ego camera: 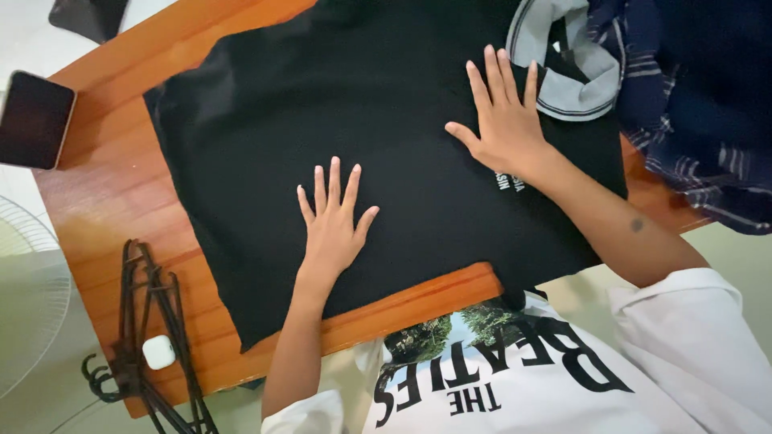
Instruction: Folding a black polo shirt on a wooden table.
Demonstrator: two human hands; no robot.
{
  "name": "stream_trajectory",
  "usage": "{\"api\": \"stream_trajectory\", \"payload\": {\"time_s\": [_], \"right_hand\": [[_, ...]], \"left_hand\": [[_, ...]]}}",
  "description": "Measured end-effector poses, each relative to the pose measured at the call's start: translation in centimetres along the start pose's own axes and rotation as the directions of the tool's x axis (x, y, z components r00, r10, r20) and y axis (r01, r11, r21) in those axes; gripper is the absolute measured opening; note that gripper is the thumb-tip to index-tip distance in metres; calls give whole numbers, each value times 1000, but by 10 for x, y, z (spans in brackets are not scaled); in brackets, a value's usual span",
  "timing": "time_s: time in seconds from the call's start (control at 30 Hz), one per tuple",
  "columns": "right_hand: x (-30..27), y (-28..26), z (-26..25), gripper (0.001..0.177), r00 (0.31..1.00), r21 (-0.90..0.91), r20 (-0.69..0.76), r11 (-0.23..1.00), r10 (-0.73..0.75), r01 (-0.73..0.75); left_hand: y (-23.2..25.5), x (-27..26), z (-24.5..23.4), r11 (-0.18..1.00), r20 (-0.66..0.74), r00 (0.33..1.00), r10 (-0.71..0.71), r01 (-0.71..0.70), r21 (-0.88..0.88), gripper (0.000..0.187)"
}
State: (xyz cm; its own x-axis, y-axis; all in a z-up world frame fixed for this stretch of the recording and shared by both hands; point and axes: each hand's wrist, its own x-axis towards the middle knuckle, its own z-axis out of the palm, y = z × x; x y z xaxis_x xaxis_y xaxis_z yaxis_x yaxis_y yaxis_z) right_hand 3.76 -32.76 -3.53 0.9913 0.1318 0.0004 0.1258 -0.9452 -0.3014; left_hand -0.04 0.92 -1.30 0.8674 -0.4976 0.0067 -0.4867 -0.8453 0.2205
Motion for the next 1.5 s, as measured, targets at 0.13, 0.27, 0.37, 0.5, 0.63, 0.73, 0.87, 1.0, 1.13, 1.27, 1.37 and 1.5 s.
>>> {"api": "stream_trajectory", "payload": {"time_s": [0.13,0.27,0.37,0.5,0.63,0.73,0.87,1.0,1.13,1.27,1.37,1.5], "right_hand": [[-19,-38,8,91,988,41,-55,988,-144,147],[-59,-82,26,97,929,-22,28,929,-370,370],[-66,-86,28,89,875,-50,107,877,-472,478],[-37,-55,20,93,931,-19,30,931,-363,364],[-6,-16,3,85,988,28,-72,990,-134,137],[3,9,0,84,994,45,-110,999,-5,10],[-11,-23,-1,89,992,34,-126,999,11,-6],[-47,-71,23,93,950,8,-23,950,-313,313],[-75,-93,34,91,859,-23,75,860,-506,509],[-34,-49,24,93,908,-51,-23,907,-419,418],[-8,-7,8,93,983,-10,-34,983,-182,181],[-2,11,-2,90,996,7,-89,1000,0,0]], "left_hand": [[3,3,-13,993,197,978,-75,91,-74,70],[6,5,-16,993,195,978,-81,97,-73,70],[6,6,-16,994,205,975,-90,102,-48,71],[6,6,-14,992,202,975,-97,110,-55,70],[7,5,-16,994,197,977,-87,97,-44,70],[8,5,-18,995,189,979,-76,86,-44,69],[7,4,-16,997,180,982,-63,70,-35,69],[7,6,-12,996,198,976,-86,91,-16,70],[9,6,-14,995,204,974,-100,102,5,70],[10,8,-18,994,236,967,-98,109,-32,70],[10,6,-12,997,205,976,-75,77,-1,71],[12,6,-14,998,124,991,-46,41,44,71]]}}
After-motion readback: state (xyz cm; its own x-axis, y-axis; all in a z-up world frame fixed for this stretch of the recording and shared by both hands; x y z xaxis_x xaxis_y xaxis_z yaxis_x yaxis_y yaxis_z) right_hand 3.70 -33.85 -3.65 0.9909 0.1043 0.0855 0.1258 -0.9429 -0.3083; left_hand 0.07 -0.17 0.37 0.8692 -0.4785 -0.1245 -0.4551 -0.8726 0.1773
